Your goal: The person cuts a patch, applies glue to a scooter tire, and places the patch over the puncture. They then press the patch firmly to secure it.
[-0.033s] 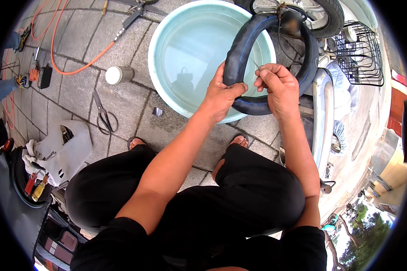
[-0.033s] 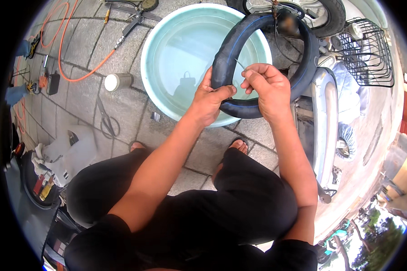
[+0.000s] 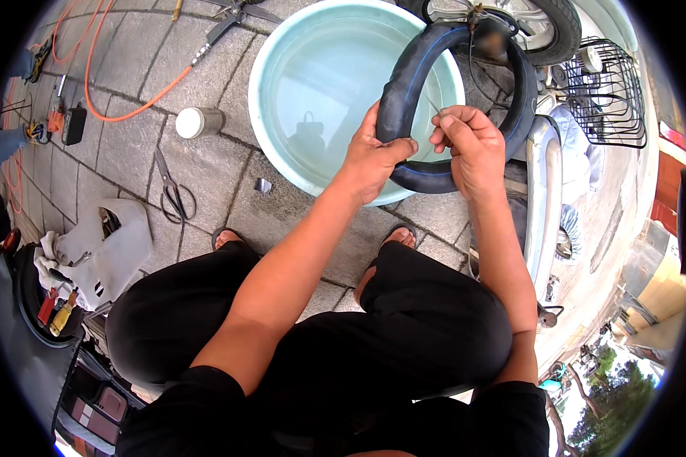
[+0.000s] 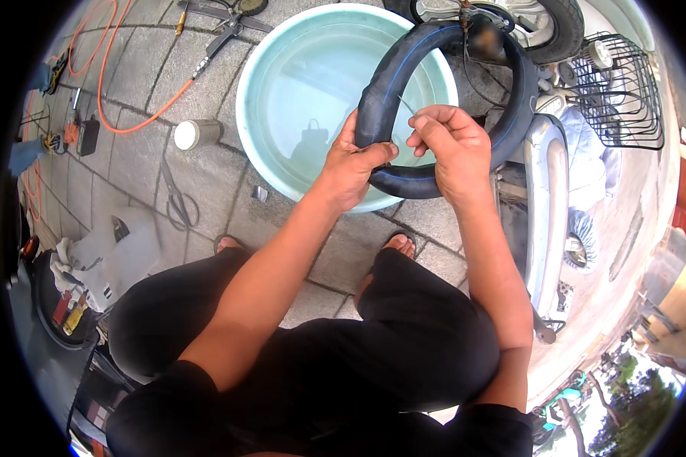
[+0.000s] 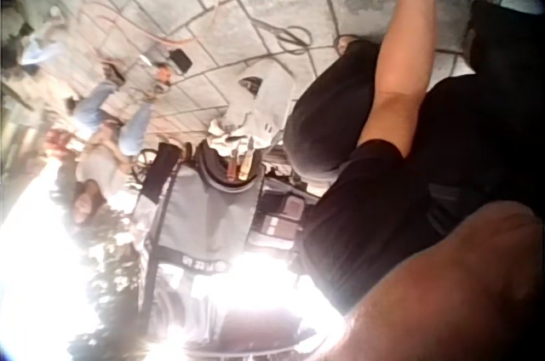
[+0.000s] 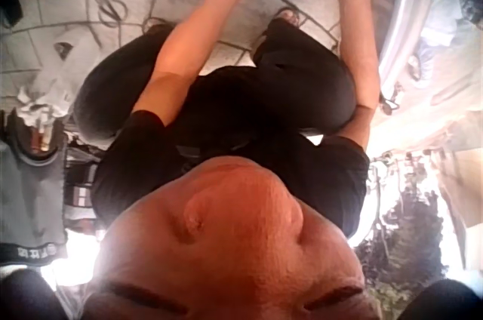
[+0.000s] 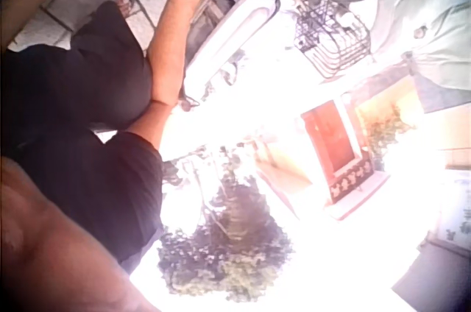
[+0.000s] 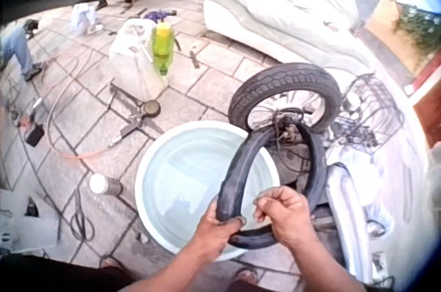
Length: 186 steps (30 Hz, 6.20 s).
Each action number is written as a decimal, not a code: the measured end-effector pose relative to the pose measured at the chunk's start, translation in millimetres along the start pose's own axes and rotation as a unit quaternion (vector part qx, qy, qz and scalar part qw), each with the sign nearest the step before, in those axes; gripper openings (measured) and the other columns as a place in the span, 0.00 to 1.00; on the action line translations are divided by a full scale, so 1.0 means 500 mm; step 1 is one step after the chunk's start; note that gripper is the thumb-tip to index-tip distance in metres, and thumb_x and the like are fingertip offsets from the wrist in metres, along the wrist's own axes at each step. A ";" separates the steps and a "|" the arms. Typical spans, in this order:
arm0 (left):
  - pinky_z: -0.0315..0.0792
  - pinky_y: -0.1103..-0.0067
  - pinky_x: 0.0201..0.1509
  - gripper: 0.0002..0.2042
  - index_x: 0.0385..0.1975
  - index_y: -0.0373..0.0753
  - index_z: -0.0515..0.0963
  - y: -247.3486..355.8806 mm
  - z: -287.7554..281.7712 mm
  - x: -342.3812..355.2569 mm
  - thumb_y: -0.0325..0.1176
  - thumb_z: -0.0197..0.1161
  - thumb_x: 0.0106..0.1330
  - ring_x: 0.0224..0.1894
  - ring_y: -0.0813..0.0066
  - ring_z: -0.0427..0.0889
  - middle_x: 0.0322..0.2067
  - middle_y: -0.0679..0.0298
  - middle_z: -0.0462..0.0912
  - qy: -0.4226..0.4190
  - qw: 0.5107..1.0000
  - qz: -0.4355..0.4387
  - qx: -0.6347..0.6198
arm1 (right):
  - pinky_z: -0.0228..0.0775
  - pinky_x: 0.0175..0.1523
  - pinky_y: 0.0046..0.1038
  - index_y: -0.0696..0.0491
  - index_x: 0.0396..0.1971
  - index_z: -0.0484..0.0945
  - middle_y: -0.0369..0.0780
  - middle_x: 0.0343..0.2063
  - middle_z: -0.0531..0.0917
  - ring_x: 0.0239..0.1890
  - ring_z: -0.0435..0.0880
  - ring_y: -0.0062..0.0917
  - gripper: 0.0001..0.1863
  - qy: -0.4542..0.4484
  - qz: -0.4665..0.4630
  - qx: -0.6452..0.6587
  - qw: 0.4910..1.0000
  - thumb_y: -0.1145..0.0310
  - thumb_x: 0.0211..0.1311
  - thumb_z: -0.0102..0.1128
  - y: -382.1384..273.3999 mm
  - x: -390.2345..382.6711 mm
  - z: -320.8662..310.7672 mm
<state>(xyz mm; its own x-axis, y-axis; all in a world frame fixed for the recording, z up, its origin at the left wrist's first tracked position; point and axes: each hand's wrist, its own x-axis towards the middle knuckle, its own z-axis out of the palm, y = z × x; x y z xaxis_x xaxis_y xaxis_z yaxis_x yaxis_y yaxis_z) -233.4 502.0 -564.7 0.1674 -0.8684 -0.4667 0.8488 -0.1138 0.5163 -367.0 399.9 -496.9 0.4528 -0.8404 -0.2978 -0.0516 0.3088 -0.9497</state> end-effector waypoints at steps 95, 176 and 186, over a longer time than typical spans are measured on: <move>0.77 0.81 0.52 0.42 0.78 0.44 0.54 -0.054 -0.013 -0.012 0.16 0.67 0.64 0.43 0.83 0.79 0.44 0.69 0.76 -0.012 1.000 0.022 -0.014 | 0.76 0.33 0.22 0.57 0.37 0.84 0.40 0.38 0.87 0.27 0.83 0.18 0.06 0.060 -0.273 -0.388 0.878 0.77 0.61 0.70 0.024 -0.033 0.045; 0.80 0.79 0.58 0.47 0.80 0.43 0.51 -0.050 -0.015 -0.018 0.12 0.66 0.61 0.54 0.79 0.81 0.58 0.64 0.75 0.002 1.000 0.027 0.003 | 0.77 0.29 0.27 0.54 0.34 0.84 0.38 0.36 0.88 0.23 0.84 0.26 0.07 -0.024 -0.351 -0.529 0.773 0.76 0.56 0.72 0.039 -0.018 0.073; 0.79 0.81 0.58 0.47 0.80 0.43 0.51 -0.043 -0.009 -0.023 0.11 0.66 0.61 0.53 0.80 0.80 0.57 0.66 0.75 0.007 1.000 0.028 -0.001 | 0.81 0.31 0.32 0.53 0.33 0.85 0.38 0.34 0.87 0.28 0.88 0.33 0.07 -0.021 -0.334 -0.541 0.772 0.74 0.54 0.72 0.034 -0.021 0.079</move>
<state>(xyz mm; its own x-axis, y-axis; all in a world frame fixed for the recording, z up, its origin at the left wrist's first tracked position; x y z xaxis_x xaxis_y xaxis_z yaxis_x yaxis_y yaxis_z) -251.4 516.7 -574.0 0.2217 -0.8671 -0.4461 0.8387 -0.0638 0.5409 -337.4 431.6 -505.9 0.7274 -0.6291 0.2741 -0.4967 -0.7582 -0.4224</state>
